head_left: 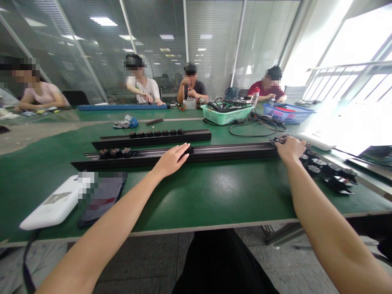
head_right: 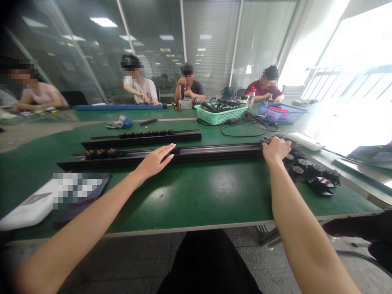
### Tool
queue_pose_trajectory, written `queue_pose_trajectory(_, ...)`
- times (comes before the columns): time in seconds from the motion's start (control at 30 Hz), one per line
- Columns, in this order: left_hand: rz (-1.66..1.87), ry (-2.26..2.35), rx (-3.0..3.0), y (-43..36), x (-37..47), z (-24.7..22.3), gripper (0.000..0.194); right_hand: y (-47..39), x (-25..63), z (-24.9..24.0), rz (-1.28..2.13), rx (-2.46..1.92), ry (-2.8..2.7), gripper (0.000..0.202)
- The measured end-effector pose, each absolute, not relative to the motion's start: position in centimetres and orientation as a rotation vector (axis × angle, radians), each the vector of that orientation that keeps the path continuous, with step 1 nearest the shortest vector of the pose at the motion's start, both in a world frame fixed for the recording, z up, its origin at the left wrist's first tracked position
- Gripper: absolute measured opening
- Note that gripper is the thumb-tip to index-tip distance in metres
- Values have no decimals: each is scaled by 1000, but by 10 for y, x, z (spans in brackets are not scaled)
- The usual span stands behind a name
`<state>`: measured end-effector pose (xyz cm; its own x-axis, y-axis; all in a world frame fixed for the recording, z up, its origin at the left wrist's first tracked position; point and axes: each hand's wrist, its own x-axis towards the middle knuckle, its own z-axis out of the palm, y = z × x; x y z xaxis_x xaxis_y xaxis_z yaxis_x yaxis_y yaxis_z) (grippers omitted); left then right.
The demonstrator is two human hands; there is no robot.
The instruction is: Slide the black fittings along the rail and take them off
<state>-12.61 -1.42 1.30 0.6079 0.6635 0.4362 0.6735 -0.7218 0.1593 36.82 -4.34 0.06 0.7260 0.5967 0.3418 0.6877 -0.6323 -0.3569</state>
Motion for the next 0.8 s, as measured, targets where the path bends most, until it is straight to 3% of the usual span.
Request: queue_pose_trajectory(0.8,-780,-1158,-2814,-12,-127,13,67,-47,387,0,-234,-2402,-772,43)
